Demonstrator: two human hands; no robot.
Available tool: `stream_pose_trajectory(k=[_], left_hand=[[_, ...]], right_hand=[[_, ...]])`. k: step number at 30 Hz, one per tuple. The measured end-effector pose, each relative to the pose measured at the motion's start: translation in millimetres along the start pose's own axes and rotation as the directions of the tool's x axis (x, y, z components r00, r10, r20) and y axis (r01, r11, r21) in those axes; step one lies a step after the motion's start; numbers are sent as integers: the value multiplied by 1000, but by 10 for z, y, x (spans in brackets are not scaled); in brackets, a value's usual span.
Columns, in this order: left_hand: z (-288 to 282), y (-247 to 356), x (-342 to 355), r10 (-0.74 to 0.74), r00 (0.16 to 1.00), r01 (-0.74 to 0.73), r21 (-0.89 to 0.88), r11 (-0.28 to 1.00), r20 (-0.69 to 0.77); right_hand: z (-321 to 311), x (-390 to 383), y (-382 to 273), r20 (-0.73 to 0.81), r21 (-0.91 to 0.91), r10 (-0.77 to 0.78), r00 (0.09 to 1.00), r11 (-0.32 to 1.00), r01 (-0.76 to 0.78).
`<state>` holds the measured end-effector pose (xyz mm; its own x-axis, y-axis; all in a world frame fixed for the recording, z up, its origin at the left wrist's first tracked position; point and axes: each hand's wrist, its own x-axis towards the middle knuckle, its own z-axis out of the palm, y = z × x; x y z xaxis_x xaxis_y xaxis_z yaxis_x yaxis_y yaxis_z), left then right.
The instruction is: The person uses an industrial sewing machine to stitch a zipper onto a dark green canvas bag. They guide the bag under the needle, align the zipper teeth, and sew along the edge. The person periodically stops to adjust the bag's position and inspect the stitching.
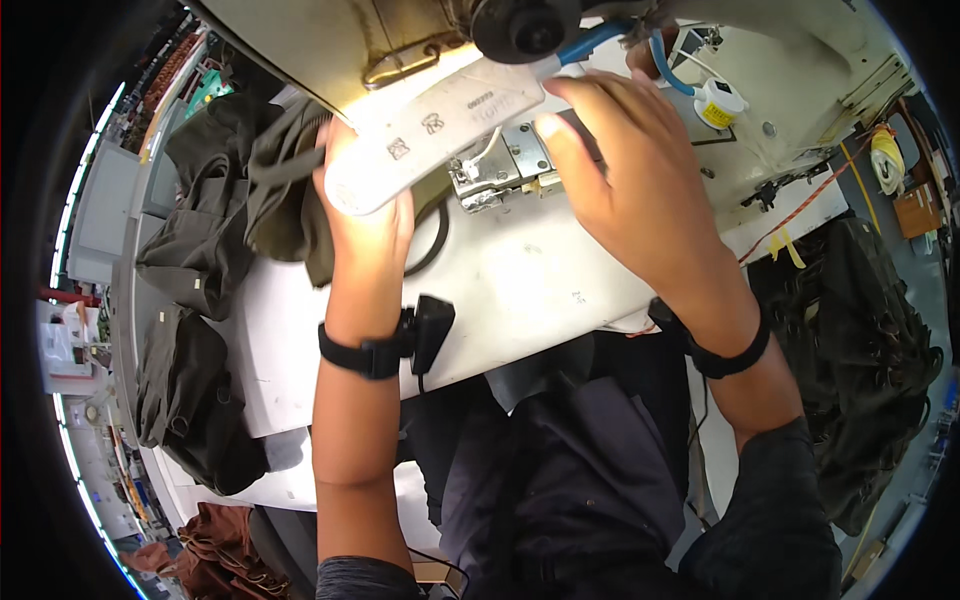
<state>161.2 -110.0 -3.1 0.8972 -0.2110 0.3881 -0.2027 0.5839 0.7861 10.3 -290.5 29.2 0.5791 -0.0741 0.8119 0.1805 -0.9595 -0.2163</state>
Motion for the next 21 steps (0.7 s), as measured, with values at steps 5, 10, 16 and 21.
stream_pose_trajectory(k=[5,10,16,21], left_hand=[[118,-262,50,-14,1000,14,-95,995,-1],[341,23,-211,-71,994,94,-312,945,84],[212,81,-362,-132,991,137,-294,946,37],[222,222,-421,-165,986,153,-248,957,-29]], right_hand=[[295,72,-95,-59,-153,82,995,984,-90],[358,96,-145,-3,-130,225,974,966,-223],[357,107,-90,-59,-28,188,980,981,-190],[428,113,-94,-122,45,7,993,999,-1]])
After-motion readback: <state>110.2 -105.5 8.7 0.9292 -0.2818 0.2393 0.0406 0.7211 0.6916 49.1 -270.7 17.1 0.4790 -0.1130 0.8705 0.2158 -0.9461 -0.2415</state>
